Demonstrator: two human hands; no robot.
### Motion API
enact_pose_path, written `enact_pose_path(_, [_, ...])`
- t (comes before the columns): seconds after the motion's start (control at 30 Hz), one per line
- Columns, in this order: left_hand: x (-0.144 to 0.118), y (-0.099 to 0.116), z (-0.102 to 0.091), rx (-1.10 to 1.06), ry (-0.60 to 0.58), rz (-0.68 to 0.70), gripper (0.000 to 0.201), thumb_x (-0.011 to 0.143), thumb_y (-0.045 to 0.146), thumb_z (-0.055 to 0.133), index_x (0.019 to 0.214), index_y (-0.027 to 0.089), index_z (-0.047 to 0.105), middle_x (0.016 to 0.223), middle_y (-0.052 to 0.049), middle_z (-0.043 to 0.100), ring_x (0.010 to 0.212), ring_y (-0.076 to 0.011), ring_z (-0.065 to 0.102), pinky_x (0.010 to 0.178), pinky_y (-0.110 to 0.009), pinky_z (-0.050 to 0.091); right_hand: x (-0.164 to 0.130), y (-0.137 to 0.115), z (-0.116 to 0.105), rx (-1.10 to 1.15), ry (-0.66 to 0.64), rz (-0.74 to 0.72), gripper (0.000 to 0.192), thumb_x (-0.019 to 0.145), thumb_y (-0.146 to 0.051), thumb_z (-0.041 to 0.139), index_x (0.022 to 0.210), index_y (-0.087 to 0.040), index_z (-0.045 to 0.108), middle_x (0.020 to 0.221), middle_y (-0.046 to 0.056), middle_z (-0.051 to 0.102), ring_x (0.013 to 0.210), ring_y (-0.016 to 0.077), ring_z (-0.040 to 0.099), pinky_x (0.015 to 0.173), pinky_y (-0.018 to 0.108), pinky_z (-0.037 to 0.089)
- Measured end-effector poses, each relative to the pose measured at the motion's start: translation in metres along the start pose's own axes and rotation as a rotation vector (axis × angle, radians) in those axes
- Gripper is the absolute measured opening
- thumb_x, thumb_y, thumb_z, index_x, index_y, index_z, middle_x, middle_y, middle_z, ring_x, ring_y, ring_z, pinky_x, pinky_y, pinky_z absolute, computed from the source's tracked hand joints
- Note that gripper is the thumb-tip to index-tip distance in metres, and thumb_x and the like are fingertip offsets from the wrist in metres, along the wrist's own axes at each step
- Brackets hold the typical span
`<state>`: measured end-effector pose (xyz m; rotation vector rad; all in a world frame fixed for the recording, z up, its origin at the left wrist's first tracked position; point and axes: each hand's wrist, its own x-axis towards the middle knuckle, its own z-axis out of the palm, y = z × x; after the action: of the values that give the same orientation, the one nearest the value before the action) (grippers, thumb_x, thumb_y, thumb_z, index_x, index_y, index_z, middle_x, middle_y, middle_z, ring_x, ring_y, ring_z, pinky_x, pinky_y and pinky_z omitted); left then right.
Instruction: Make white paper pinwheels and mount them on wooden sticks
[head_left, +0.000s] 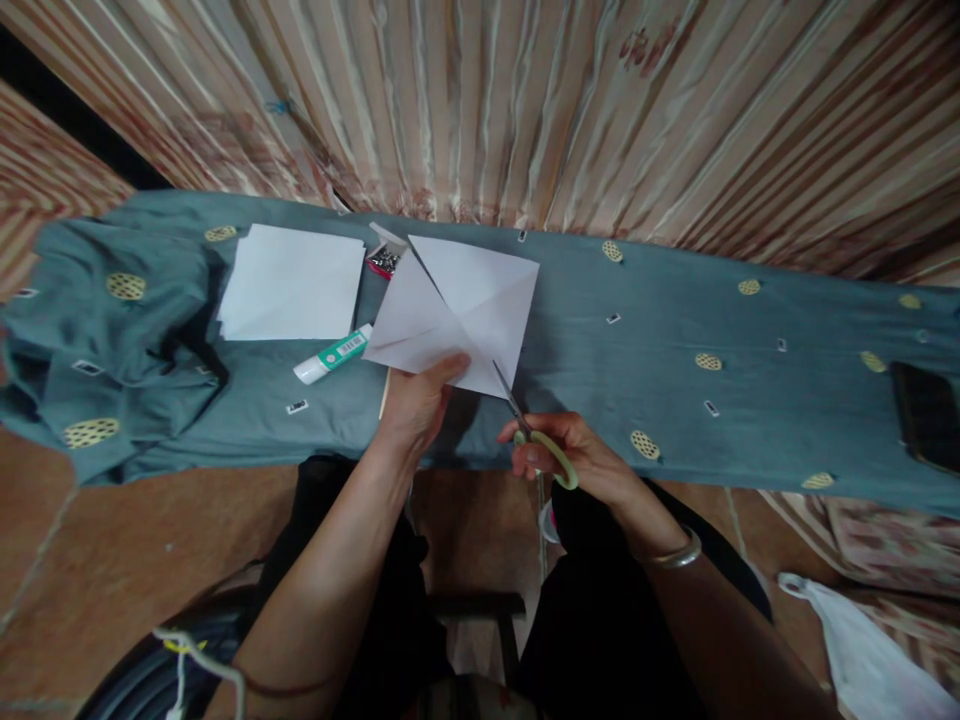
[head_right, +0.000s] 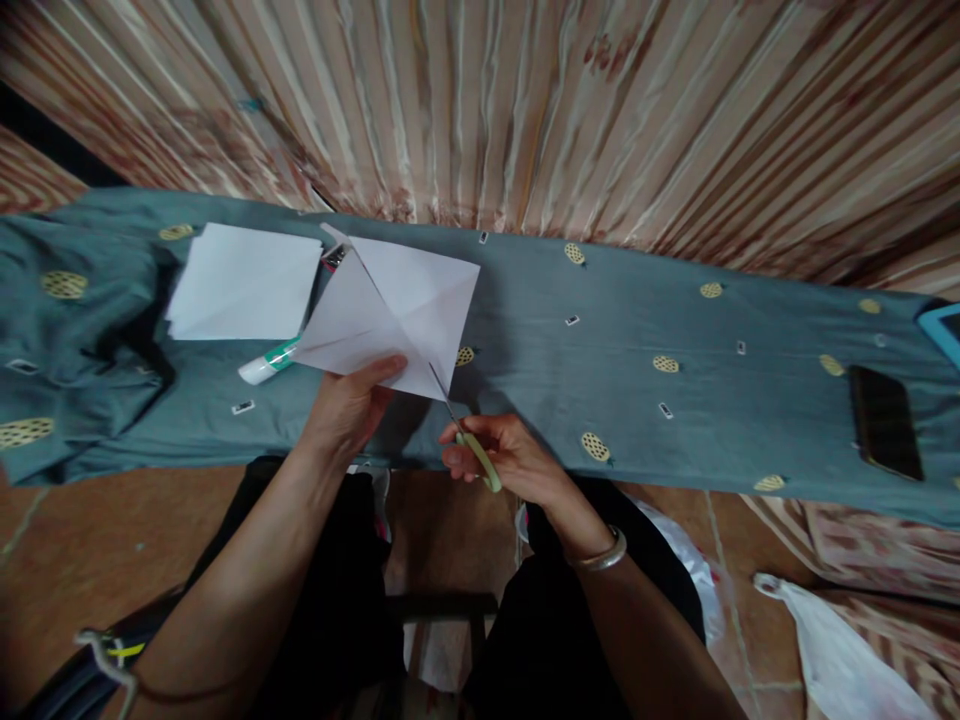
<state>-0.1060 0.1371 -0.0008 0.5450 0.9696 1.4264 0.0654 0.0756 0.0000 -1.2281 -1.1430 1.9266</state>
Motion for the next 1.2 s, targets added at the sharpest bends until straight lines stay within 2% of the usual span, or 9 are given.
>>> enact_pose_path(0.27, [-0.001, 0.002, 0.0, 0.007, -0.01, -0.003, 0.051, 0.05, 0.013, 0.078, 0.1, 0.019, 0.067, 0.089, -0.002, 0.073, 0.09, -0.0221, 0.068, 0.087, -0.036, 0.051, 0.001, 0.004, 0.0, 0.075, 0.013, 0.045, 0.029, 0.063, -0.033, 0.084, 0.083, -0.016, 0.072, 0.058, -0.002, 0.065, 0.049, 0.0086, 0.059, 0.047, 0.018, 0.047])
enact_pose_path(0.47, [0.0, 0.001, 0.0, -0.023, -0.008, 0.001, 0.052, 0.049, 0.011, 0.078, 0.099, 0.019, 0.066, 0.085, -0.001, 0.073, 0.083, -0.0196, 0.067, 0.082, -0.033, 0.052, 0.001, 0.007, 0.0, 0.139, 0.027, 0.077, 0.034, 0.06, -0.035, 0.087, 0.084, -0.016, 0.072, 0.056, -0.004, 0.065, 0.047, 0.0068, 0.058, 0.045, 0.016, 0.046])
enact_pose_path(0.8, [-0.001, 0.003, 0.002, -0.013, 0.009, -0.005, 0.054, 0.047, 0.012, 0.079, 0.098, 0.018, 0.066, 0.081, 0.0, 0.071, 0.088, -0.0207, 0.067, 0.085, -0.034, 0.05, 0.003, 0.011, -0.001, 0.182, 0.038, 0.116, 0.039, 0.055, -0.034, 0.09, 0.084, -0.015, 0.072, 0.055, -0.004, 0.064, 0.047, 0.0056, 0.059, 0.044, 0.014, 0.046])
enact_pose_path(1.2, [-0.005, -0.005, 0.001, 0.014, -0.012, -0.05, 0.048, 0.049, 0.01, 0.077, 0.096, 0.017, 0.067, 0.089, -0.002, 0.072, 0.086, -0.0192, 0.065, 0.086, -0.035, 0.049, 0.002, 0.003, 0.0, 0.011, 0.024, 0.039, 0.041, 0.063, -0.045, 0.083, 0.086, -0.014, 0.07, 0.061, -0.001, 0.065, 0.051, 0.0089, 0.059, 0.049, 0.021, 0.048])
